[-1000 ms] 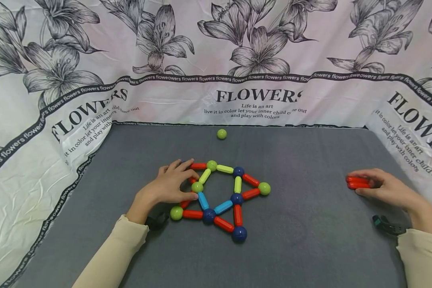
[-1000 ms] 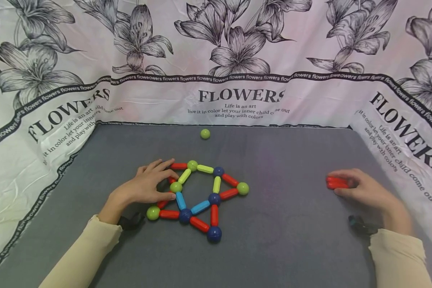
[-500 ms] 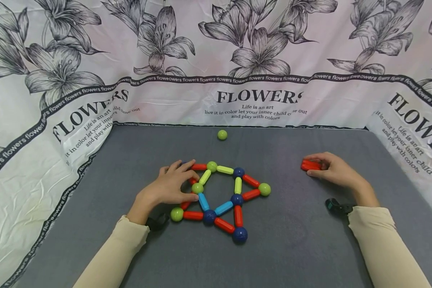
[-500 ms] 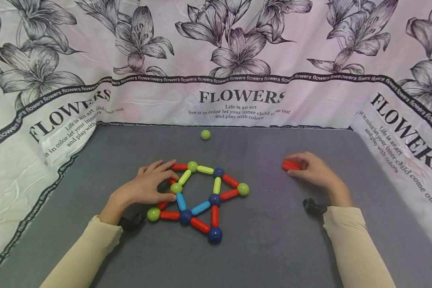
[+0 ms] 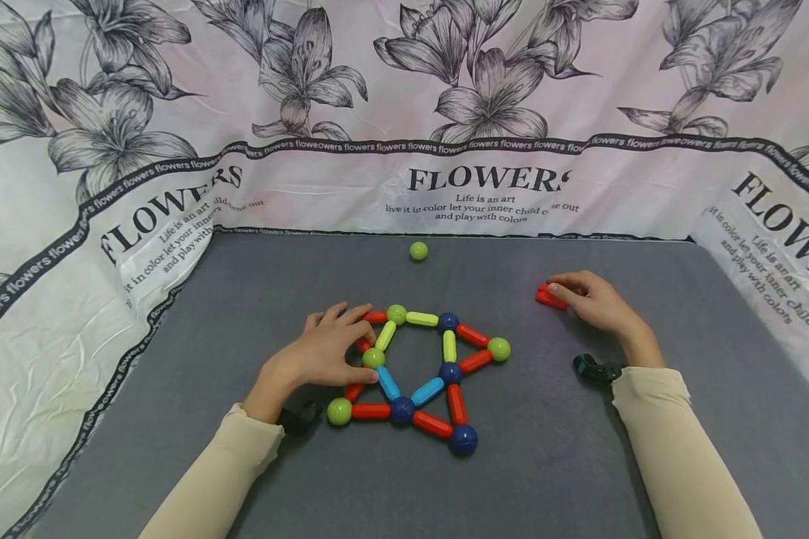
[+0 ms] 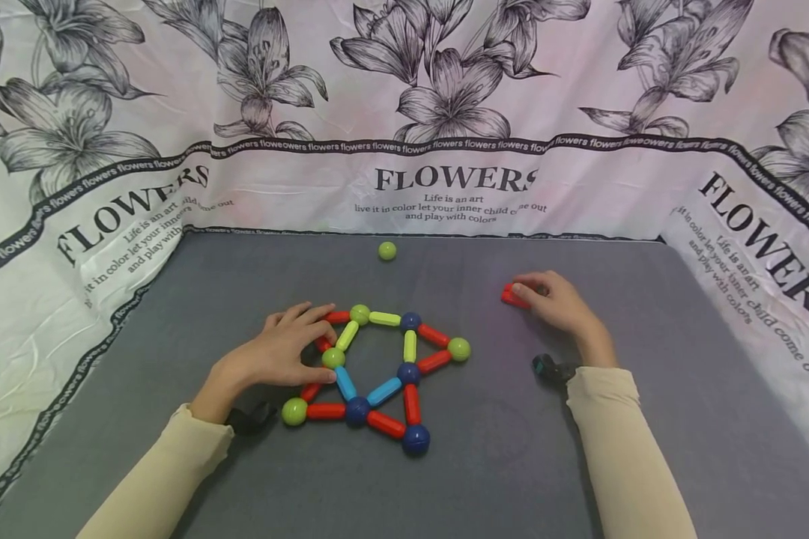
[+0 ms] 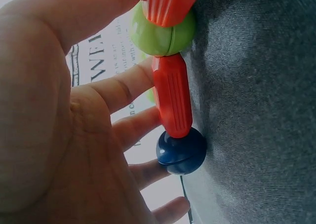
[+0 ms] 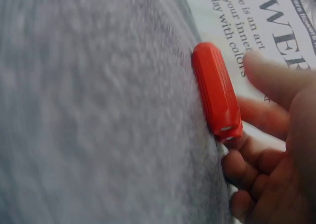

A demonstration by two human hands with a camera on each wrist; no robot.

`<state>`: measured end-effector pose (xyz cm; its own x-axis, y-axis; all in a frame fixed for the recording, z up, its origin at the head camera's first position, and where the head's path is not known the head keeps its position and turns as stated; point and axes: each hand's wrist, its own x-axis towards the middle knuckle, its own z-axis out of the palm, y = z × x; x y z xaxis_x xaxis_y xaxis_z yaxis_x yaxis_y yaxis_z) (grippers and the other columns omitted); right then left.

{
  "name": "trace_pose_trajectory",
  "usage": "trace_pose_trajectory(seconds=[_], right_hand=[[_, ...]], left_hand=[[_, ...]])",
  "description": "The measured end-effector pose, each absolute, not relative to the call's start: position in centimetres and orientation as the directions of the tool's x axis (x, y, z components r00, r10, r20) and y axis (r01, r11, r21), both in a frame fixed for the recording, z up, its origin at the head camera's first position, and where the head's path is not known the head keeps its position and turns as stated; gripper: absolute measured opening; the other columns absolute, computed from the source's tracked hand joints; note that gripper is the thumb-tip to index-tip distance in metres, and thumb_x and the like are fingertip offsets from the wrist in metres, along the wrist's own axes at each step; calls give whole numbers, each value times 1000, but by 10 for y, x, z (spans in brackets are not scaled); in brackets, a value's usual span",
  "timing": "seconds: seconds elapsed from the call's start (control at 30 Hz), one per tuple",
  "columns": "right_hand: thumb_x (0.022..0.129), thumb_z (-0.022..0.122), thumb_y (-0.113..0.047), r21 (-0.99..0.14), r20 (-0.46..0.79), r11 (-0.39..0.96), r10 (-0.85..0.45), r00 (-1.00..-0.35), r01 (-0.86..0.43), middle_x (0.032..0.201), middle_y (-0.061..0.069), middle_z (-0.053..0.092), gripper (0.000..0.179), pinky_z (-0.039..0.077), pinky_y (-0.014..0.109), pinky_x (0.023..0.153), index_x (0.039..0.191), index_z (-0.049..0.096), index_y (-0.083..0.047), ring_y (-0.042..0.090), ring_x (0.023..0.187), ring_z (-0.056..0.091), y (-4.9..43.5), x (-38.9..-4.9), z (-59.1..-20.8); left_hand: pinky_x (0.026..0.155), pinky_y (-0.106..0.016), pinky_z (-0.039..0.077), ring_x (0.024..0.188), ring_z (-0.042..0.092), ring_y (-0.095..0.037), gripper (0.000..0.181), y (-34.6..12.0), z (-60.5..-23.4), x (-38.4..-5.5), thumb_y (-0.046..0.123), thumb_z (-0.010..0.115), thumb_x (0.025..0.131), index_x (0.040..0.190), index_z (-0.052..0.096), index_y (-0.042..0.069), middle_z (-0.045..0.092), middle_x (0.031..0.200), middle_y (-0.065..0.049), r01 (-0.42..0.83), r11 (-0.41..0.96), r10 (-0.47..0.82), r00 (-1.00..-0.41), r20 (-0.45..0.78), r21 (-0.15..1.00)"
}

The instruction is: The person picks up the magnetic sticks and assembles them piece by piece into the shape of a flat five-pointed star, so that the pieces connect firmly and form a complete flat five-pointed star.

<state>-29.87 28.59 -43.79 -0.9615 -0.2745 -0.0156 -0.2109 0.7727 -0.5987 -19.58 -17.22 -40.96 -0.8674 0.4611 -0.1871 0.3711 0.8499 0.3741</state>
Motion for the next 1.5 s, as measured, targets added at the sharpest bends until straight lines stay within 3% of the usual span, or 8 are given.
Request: trace_pose_trajectory(seconds=[0.27, 0.47, 0.7, 0.97, 1.1, 1.2, 1.3, 1.5], right_hand=[[103, 60, -34, -591, 28, 788, -193, -981, -172, 119, 25, 66, 43, 41, 33, 77, 126, 69, 1, 28, 96, 53, 286, -298, -438], [101, 63, -36, -574, -51, 811, -169, -984, -110, 124, 26, 67, 46, 45, 32, 77, 128, 68, 1, 31, 102, 58, 294, -298, -434], [99, 67, -25, -542, -34, 826, -205, -978, -154, 120, 28, 68, 40, 47, 33, 75, 127, 67, 4, 33, 96, 64, 303, -296, -433], [100, 66, -21, -561, 217, 775, -200, -955, -290, 110, 19, 66, 31, 41, 31, 71, 122, 71, -1, 19, 88, 52, 286, -290, -423], [100, 67, -20, -645, 169, 679, -319, -933, -349, 108, 16, 70, 28, 46, 25, 68, 122, 71, -4, 11, 82, 57, 255, -288, -421], [101, 64, -20, -778, 18, 543, -483, -876, -316, 109, 19, 71, 29, 54, 29, 69, 127, 69, -5, 17, 82, 64, 228, -284, -423], [102, 62, -19, -876, -119, 431, -627, -770, -216, 110, 19, 70, 32, 58, 36, 72, 131, 65, -5, 24, 87, 68, 208, -281, -427], [102, 61, -14, -928, -216, 352, -772, -597, -120, 115, 18, 68, 31, 61, 39, 73, 131, 64, -3, 21, 91, 71, 192, -275, -435]], left_hand=[[116, -68, 18, 151, 25, -38, 41, -173, -407, -195, 53, 78, 84, 114, 66, 27, 34, 165, -7, 373, 841, 466, -867, -176, 392], [116, -69, 17, 153, 22, -40, 40, -173, -407, -196, 51, 78, 85, 114, 66, 27, 32, 166, -8, 368, 841, 465, -866, -184, 397], [116, -71, 12, 155, 15, -46, 37, -175, -407, -196, 45, 77, 87, 118, 67, 27, 28, 168, -8, 371, 839, 464, -869, -169, 399], [117, -71, 12, 156, 10, -46, 76, -176, -400, -194, 47, 83, 81, 148, 52, 31, 18, 171, -9, 354, 855, 451, -869, -205, 378], [116, -72, 12, 156, 9, -46, 84, -176, -399, -193, 43, 85, 80, 153, 45, 31, 16, 171, -10, 344, 858, 453, -857, -246, 381], [115, -73, 13, 156, 10, -47, 83, -177, -401, -194, 40, 85, 82, 154, 45, 30, 17, 171, -10, 346, 856, 452, -861, -233, 384], [115, -72, 15, 155, 14, -47, 80, -180, -402, -197, 37, 83, 84, 154, 44, 30, 19, 171, -11, 347, 867, 432, -882, -191, 358], [111, -70, 27, 147, 33, -46, 76, -185, -407, -202, 34, 76, 91, 157, 40, 20, 35, 164, -16, 276, 931, 299, -952, -67, 240]])
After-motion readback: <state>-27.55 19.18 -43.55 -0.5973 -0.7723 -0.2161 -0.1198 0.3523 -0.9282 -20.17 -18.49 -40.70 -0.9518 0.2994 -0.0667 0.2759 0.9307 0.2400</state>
